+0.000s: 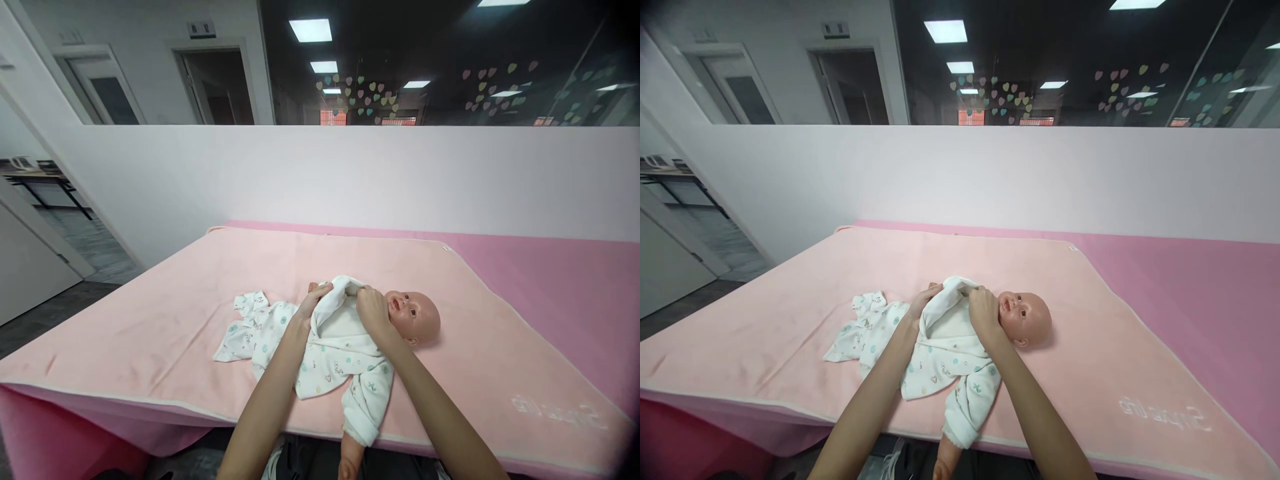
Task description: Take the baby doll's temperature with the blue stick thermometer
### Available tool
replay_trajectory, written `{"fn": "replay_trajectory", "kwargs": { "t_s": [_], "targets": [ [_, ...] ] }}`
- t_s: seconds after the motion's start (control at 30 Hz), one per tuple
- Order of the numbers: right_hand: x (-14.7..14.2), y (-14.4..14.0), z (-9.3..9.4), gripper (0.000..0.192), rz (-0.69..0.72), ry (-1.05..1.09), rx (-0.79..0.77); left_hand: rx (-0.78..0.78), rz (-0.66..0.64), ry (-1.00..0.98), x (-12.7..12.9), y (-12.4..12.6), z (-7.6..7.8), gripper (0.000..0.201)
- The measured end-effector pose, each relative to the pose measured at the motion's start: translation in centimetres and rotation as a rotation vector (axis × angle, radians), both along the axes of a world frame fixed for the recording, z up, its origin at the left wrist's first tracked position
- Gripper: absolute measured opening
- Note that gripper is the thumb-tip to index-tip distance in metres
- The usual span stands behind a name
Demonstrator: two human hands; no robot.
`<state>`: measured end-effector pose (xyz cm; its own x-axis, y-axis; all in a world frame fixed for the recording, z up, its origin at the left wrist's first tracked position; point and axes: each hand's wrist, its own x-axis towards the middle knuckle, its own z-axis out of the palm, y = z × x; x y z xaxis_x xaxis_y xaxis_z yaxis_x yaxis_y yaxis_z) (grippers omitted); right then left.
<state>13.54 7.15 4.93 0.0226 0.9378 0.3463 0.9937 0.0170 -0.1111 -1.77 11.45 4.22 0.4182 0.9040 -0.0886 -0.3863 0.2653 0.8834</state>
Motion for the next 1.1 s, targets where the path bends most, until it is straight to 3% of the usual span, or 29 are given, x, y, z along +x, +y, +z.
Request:
{"fn": "replay_trajectory", "kwargs": {
  "t_s": [0.17, 0.27, 0.33, 0.43, 0.53, 0.63, 0.77, 0.83, 0.93, 1.03, 1.1],
  "targets": [
    [0.3, -0.9, 2.7, 0.021, -0.011, 0.048, 0.166, 0.168, -0.192, 0.020, -0.5, -0.7, 0.7, 0.046],
    [0.3, -0.4, 3.7, 0.035, 0.192, 0.149, 0.180, 0.341, -0.332, 0.122, -0.6, -1.6, 1.2, 0.066],
    [0.4, 0.0, 3.7, 0.037, 0.340, 0.190, 0.110, 0.456, -0.342, 0.206, -0.8, -2.3, 1.1, 0.070],
    [1.4, -0.3, 3.0, 0.030, 0.367, 0.212, 0.090, 0.548, -0.188, 0.352, -1.5, -3.3, 0.1, 0.067],
    [2.8, -1.8, 2.3, 0.029, 0.331, 0.247, 0.142, 0.613, 0.136, 0.615, -3.0, -4.1, -0.3, 0.046],
    [3.9, -3.6, 2.0, 0.027, 0.367, 0.232, 0.190, 0.817, 0.402, 0.898, -4.7, -5.4, 0.8, 0.026],
    [4.5, -5.4, 0.9, 0.029, 0.399, 0.148, 0.257, 1.062, 0.548, 1.126, -5.9, -8.9, 2.6, 0.032],
    [4.8, -6.4, 0.0, 0.026, 0.420, 0.113, 0.294, 1.083, 0.439, 1.171, -6.0, -11.1, 2.3, 0.033],
    [5.3, -8.2, -1.8, 0.019, 0.481, 0.061, 0.332, 1.011, 0.131, 1.157, -5.9, -14.0, 1.0, 0.042],
    [5.9, -10.0, -3.2, 0.022, 0.550, 0.022, 0.380, 0.946, 0.137, 1.101, -5.4, -16.0, 0.3, 0.037],
    [6.2, -10.6, -3.7, 0.022, 0.569, 0.031, 0.438, 0.937, 0.166, 1.054, -4.5, -16.3, 0.9, 0.031]
  ]
}}
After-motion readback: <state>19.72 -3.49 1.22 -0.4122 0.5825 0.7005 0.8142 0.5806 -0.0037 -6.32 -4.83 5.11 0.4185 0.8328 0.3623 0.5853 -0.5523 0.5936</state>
